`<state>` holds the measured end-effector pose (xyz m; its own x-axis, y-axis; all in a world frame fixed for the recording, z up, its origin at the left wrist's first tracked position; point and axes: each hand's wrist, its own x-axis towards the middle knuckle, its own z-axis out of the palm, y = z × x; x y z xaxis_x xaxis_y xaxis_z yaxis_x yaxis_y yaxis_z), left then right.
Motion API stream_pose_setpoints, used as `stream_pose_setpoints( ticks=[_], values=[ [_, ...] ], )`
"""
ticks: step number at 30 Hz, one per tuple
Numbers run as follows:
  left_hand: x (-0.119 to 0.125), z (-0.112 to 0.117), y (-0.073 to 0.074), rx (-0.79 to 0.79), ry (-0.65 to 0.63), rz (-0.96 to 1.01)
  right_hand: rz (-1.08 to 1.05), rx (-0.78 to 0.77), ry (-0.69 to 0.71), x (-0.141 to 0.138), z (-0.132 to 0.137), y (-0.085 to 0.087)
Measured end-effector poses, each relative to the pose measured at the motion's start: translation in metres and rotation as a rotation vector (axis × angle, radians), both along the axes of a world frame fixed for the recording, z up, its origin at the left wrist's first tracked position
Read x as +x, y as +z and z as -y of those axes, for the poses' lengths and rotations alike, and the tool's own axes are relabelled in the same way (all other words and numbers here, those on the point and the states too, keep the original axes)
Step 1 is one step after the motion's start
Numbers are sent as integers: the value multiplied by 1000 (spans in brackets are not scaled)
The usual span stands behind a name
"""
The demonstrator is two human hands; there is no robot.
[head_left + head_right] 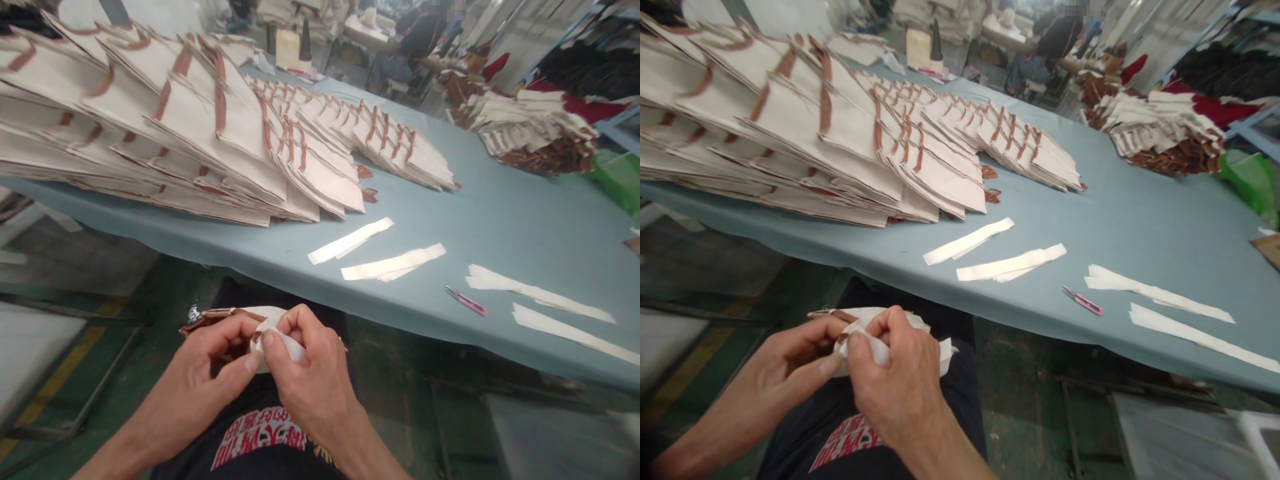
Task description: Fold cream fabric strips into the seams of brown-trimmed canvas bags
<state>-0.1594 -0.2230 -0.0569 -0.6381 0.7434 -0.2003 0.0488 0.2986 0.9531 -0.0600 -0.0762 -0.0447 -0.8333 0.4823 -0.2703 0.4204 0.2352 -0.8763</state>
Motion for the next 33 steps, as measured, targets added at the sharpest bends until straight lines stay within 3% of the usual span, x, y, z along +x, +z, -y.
stream_pose_setpoints(
  ticks=[6, 14, 17, 22, 27, 30, 33],
  values=[
    [5, -6, 4, -50, 79, -97, -22, 8, -10, -2, 3, -6],
    [8, -10, 3, -38, 170, -224, -35, -228, 55, 1, -7, -15],
    [7, -7, 2, -43, 128, -234, -1, -385, 130, -2, -18, -18],
    [10, -1, -3, -7, 110, -277, 79, -791, 297, -14, -34, -25],
    [13, -7, -5, 64, 143, -292, 81, -1086, 273, -15, -29, -40],
    [14, -13, -2, 71, 131, -417, 18, -1106, 228, -10, -25, -45],
    [16, -20, 2, 60, 132, -672, -81, -1017, 185, -6, -20, -48]
  ],
)
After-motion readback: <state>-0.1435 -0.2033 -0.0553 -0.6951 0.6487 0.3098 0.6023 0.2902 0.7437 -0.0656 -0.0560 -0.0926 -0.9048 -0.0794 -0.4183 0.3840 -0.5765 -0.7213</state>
